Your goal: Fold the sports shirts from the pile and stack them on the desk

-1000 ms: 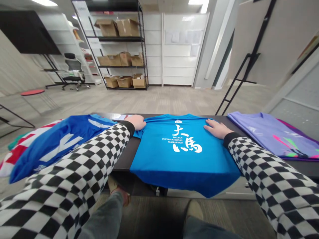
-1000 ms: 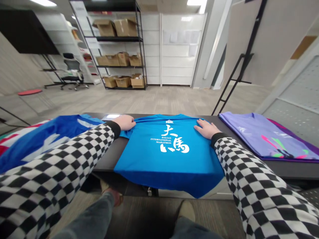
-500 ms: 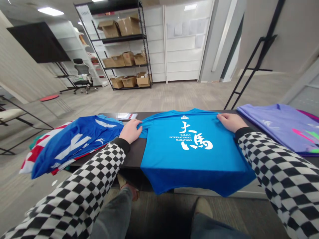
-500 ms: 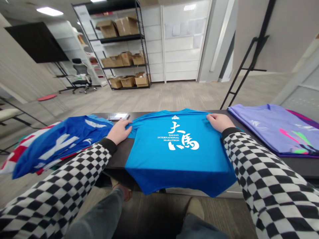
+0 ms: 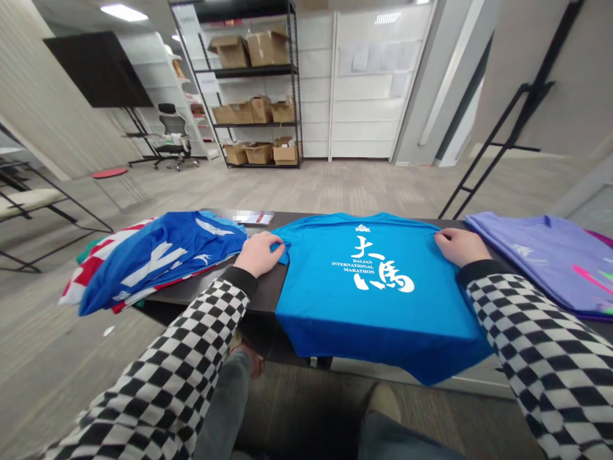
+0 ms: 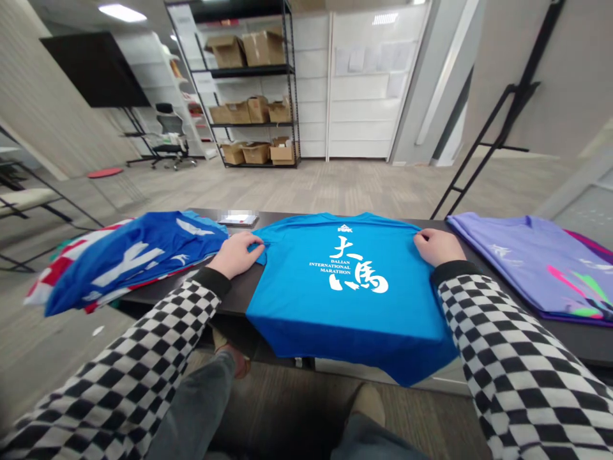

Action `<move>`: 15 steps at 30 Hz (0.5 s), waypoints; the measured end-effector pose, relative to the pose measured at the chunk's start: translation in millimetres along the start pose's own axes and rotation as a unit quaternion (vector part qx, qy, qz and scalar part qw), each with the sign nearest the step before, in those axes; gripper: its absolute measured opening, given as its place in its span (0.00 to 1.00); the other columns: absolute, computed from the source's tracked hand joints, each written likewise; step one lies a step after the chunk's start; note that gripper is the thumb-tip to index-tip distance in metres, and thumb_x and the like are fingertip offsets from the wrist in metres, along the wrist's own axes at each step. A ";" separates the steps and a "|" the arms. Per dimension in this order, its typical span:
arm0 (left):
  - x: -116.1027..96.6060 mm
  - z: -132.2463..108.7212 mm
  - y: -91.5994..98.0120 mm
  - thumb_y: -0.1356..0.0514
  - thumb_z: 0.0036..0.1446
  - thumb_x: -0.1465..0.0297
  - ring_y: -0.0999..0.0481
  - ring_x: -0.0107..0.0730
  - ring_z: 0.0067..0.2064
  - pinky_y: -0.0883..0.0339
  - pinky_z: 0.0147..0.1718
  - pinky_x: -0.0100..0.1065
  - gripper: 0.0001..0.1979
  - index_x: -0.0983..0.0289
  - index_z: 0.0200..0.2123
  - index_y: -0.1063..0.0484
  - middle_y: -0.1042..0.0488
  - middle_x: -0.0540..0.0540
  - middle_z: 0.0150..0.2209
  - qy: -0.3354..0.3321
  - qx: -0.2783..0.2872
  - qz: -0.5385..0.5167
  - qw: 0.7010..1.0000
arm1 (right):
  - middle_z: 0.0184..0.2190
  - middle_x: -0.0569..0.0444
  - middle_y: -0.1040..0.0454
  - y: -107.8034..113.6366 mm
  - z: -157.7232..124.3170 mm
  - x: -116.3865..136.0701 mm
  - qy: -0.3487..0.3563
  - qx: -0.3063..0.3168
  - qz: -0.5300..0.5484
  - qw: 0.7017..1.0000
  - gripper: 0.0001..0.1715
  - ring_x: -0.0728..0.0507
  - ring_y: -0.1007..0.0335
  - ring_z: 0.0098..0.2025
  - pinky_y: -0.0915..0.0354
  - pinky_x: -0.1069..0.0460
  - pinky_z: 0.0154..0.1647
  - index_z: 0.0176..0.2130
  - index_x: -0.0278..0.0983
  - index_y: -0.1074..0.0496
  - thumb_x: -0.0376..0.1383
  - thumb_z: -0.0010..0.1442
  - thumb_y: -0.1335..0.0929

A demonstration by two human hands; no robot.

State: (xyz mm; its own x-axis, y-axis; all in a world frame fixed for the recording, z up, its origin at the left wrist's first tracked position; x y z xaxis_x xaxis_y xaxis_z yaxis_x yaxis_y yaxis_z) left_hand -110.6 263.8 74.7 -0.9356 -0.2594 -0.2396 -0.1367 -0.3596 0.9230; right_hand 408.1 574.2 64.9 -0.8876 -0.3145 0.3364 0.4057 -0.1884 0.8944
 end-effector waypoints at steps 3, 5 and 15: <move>3.8 2.9 -4.8 0.44 0.71 0.61 0.20 0.50 0.69 0.29 0.71 0.45 0.25 0.56 0.62 0.15 0.17 0.57 0.68 0.041 0.028 0.005 0.999 | 0.47 0.39 0.12 17.1 -9.5 -2.3 -0.019 -0.031 0.048 0.998 0.21 0.29 0.17 0.49 0.26 0.39 0.57 0.46 0.36 0.12 0.40 0.64 0.32; 12.9 8.9 -6.9 0.46 0.70 0.63 0.20 0.51 0.70 0.32 0.73 0.43 0.29 0.62 0.67 0.17 0.19 0.60 0.70 0.056 0.049 -0.004 0.997 | 0.48 0.38 0.12 33.7 -22.0 -4.0 -0.033 -0.090 0.082 0.992 0.24 0.29 0.17 0.50 0.24 0.39 0.58 0.48 0.34 0.12 0.40 0.64 0.34; 34.0 28.1 -19.1 0.49 0.71 0.49 0.19 0.57 0.68 0.30 0.70 0.45 0.37 0.64 0.69 0.19 0.18 0.63 0.68 0.091 0.096 0.020 0.991 | 0.53 0.37 0.14 44.9 -78.2 -37.6 -0.123 -0.051 -0.001 0.991 0.26 0.28 0.18 0.58 0.24 0.38 0.64 0.54 0.36 0.15 0.45 0.66 0.33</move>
State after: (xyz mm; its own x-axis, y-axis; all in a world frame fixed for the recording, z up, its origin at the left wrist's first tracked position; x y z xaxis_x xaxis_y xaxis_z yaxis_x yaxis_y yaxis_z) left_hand -149.0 287.1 57.4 -0.8700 -0.4333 -0.2354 -0.1757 -0.1737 0.9690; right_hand 476.8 504.8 69.3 -0.9092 -0.0808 0.4084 0.4137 -0.2862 0.8643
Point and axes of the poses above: each hand's wrist, its own z-axis towards the middle knuckle, its own y-axis out of the back of the hand, x = y × z, the point moved 2 cm from there along z, towards the middle knuckle
